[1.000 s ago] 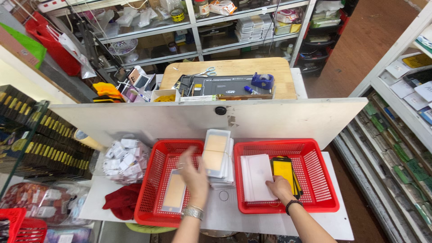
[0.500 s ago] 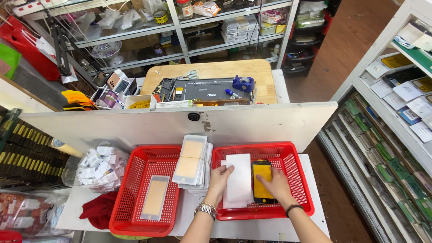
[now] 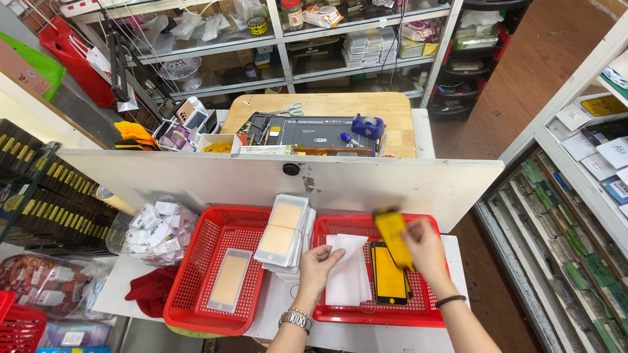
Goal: The person wipes the screens of yellow demo phones with white paper wipes, one phone at a time, and stacks cleaned screen protectors and phone cases into red baskets. At the end they carry a basket of packaged screen protectors and a basket of charging cables across the counter.
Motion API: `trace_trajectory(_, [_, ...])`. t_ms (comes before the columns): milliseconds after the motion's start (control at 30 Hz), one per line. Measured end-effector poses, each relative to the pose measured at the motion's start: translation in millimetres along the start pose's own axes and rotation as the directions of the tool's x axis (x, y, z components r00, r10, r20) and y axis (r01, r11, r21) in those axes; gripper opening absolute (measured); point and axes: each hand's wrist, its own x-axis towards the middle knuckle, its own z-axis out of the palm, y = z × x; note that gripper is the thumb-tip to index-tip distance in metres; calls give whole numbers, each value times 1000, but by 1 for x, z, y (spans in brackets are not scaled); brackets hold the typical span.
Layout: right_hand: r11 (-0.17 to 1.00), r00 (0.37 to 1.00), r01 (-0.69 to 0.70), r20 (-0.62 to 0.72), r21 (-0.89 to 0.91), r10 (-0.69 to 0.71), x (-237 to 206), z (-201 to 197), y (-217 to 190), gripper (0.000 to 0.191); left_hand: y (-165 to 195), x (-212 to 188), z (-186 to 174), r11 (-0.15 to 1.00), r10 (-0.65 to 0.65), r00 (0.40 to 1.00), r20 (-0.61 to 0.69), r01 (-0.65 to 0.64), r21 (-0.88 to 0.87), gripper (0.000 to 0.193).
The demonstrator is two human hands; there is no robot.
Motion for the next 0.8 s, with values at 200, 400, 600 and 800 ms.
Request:
trace_trajectory(200, [598, 997, -31, 65, 801, -35, 4, -2, -71, 26, 1, 0, 4, 988, 94, 995, 36, -98, 121, 20])
trace_trajectory(400, [568, 990, -127, 143, 813, 16, -7, 3, -103, 41, 9, 1, -8, 998, 42, 996, 83, -37, -57, 19])
trace_trajectory(600, [446, 982, -160, 187, 881, -17, -2, 17, -110, 50, 21, -5, -25, 995, 31, 995, 98, -21, -94, 19])
trace_trajectory(800, [542, 976, -175, 215, 822, -11, -10, 33, -113, 48, 27, -7, -41, 988, 15, 996, 84, -2, -156, 22])
